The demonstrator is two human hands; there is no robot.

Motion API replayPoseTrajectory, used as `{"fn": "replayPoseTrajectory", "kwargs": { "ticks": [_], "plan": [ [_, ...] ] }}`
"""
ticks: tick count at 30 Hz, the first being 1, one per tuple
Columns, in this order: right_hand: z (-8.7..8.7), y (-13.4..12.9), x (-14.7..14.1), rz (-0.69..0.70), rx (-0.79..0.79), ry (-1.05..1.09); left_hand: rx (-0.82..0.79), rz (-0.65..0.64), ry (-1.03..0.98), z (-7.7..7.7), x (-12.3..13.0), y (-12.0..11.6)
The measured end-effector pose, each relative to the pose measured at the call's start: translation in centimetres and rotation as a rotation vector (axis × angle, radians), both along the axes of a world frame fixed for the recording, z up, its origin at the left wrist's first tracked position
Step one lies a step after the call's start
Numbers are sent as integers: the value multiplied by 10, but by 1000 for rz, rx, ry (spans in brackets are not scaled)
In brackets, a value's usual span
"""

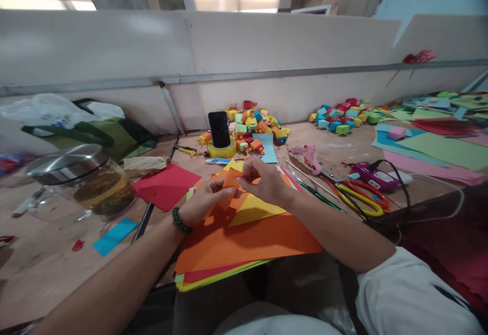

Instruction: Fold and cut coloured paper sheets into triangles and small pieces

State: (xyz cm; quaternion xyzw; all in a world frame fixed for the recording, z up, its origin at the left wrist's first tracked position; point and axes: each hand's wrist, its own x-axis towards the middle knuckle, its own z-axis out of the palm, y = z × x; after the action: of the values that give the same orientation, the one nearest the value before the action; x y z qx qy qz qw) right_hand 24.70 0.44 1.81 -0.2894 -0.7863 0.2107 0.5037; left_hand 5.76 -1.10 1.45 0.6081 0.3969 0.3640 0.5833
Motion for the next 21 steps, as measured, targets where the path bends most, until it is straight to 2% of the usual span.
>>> {"fn": "replayPoseTrajectory", "kwargs": {
  "ticks": [8, 14, 21],
  "plan": [
    [-5, -4, -2, -7, -25, 47, 32, 14, -32, 3, 1, -2],
    [-8, -3, -3, 108, -40, 138, 103, 2, 23, 4, 3, -4],
    [-1, -4, 1, 90, -41, 46, 112, 46, 87, 3, 2, -5]
  ]
}}
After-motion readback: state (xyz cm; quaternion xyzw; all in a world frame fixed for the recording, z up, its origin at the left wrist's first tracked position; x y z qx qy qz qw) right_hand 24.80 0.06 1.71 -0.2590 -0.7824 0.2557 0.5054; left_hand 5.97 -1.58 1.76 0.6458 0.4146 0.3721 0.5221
